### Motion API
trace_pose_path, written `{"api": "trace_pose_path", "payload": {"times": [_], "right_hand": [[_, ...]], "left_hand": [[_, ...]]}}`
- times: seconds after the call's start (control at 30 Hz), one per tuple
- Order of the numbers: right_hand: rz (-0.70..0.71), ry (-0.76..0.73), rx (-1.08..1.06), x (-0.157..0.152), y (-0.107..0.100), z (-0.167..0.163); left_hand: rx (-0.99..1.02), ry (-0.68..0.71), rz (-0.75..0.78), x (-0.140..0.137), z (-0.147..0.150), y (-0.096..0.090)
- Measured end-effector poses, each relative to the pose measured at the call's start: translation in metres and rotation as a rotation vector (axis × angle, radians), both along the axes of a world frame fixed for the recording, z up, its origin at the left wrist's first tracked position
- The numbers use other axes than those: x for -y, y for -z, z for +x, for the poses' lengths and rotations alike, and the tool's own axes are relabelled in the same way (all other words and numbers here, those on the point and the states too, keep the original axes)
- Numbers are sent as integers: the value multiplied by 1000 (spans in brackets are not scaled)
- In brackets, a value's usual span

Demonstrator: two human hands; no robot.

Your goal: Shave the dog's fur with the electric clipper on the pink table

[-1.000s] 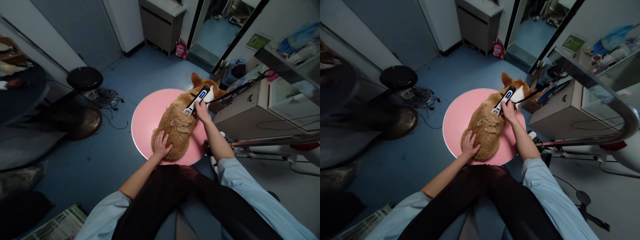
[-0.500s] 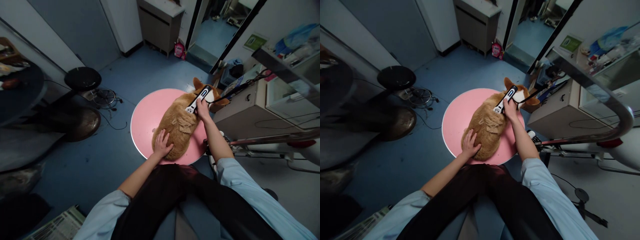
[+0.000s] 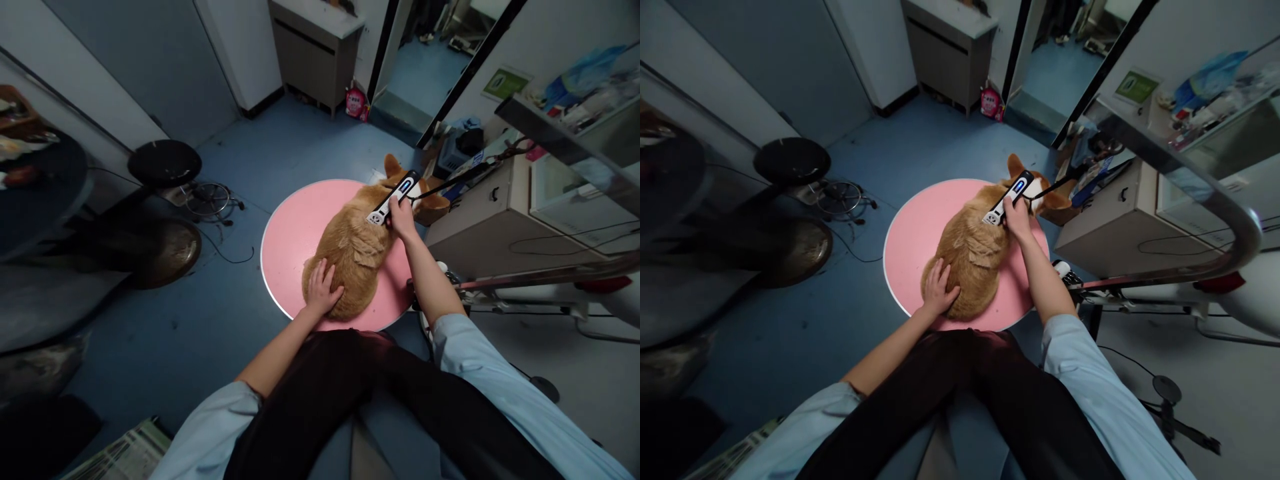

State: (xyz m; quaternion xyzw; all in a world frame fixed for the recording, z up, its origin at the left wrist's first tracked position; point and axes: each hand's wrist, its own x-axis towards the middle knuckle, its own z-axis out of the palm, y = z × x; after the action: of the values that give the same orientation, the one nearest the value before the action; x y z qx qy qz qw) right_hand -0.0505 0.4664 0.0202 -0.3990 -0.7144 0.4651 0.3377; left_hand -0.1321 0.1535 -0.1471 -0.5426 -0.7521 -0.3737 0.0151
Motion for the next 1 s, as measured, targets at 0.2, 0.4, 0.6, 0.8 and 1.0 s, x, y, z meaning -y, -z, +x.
{"api": "trace_pose_path", "payload": {"times": [0.2,0.4,0.6,0.8,1.0], "right_hand": [[-58,-141,4,13,-3,7],[-24,-43,-50,-16,-7,0],[-130,-169,19,-5,1,8],[-117,-163,-55,-15,-9,19],[10,-67,-27,-38,-14,10]], "left_hand": [[-39,-10,77,2,2,2],[-28,-6,17,5,4,5],[-7,-4,11,4,4,4],[-34,0,60,5,3,5],[-43,-2,43,5,3,5]]}}
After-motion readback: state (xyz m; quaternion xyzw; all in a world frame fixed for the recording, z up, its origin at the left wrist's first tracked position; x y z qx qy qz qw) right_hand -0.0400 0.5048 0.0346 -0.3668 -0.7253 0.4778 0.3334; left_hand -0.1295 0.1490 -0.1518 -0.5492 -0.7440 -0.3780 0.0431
